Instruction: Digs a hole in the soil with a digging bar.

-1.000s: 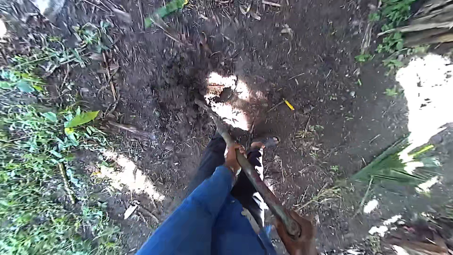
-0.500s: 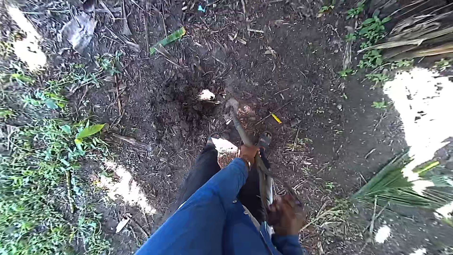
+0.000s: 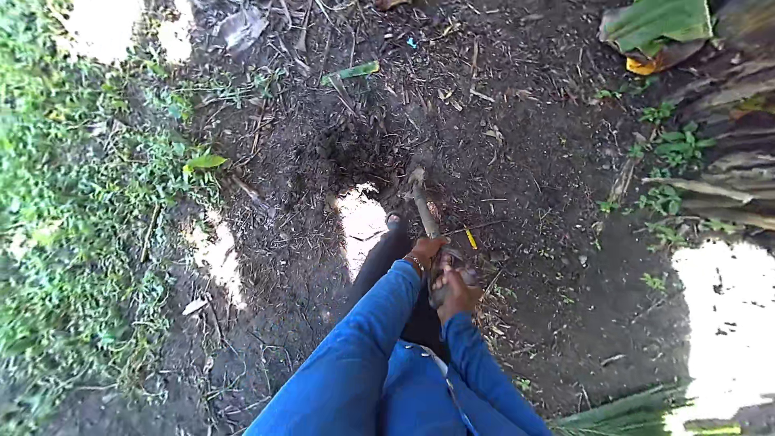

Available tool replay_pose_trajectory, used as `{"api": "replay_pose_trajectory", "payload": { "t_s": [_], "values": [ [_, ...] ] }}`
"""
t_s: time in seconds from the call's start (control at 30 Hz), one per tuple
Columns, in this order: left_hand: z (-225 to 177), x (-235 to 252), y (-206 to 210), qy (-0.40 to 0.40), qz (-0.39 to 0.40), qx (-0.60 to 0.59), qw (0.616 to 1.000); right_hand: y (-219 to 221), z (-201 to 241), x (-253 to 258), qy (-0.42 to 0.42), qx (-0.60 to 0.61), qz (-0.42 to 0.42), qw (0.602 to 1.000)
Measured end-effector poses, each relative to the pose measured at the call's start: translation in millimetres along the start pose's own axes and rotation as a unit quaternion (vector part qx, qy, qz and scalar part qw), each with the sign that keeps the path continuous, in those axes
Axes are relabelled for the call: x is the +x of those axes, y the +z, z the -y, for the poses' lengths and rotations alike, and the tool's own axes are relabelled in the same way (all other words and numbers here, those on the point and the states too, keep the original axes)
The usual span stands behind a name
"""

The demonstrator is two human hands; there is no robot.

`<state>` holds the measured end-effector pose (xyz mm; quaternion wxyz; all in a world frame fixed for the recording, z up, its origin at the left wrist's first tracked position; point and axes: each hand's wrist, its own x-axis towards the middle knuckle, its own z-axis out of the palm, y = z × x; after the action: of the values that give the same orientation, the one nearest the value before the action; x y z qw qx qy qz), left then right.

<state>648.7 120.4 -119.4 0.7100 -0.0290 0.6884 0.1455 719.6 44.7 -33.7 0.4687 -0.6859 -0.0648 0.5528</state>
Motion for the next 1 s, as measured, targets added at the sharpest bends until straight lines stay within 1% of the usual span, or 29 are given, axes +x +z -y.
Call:
{"api": "replay_pose_trajectory", "payload": {
  "t_s": [0.07, 0.13, 0.23, 0.37, 0.43, 0.53, 0.6, 0.73, 0.83, 0.93, 1.0],
  "values": [
    [-17, 0, -8, -0.019, -0.018, 0.022, 0.999, 22, 0, 2, 0.02, 0.001, 0.006, 1.0],
    [-36, -1, -14, -0.035, -0.01, 0.032, 0.999, 41, 7, 3, 0.038, 0.013, 0.017, 0.999],
    [-63, 5, -22, -0.015, 0.006, 0.025, 1.0, 70, 26, 16, 0.053, -0.002, 0.044, 0.998],
    [-101, 31, -30, -0.014, 0.009, 0.002, 1.0, 109, 36, 44, 0.051, -0.036, 0.044, 0.997],
    [-118, 38, -38, -0.033, 0.007, -0.017, 0.999, 128, 37, 53, 0.047, -0.048, 0.05, 0.996],
    [-139, 49, -57, -0.073, 0.014, -0.008, 0.997, 154, 36, 59, 0.05, -0.083, 0.063, 0.993],
    [-158, 62, -65, -0.092, 0.011, -0.009, 0.996, 175, 38, 72, 0.06, -0.108, 0.065, 0.99],
    [-224, 100, -62, -0.127, 0.024, -0.046, 0.991, 229, 64, 133, 0.066, -0.138, 0.071, 0.986],
    [-283, 135, -48, -0.143, 0.04, -0.081, 0.986, 269, 93, 199, 0.084, -0.148, 0.081, 0.982],
    [-326, 163, -18, -0.14, 0.044, -0.126, 0.981, 284, 122, 265, 0.099, -0.179, 0.08, 0.976],
    [-326, 168, 4, -0.148, 0.053, -0.156, 0.975, 274, 136, 284, 0.107, -0.214, 0.05, 0.97]
  ]
}}
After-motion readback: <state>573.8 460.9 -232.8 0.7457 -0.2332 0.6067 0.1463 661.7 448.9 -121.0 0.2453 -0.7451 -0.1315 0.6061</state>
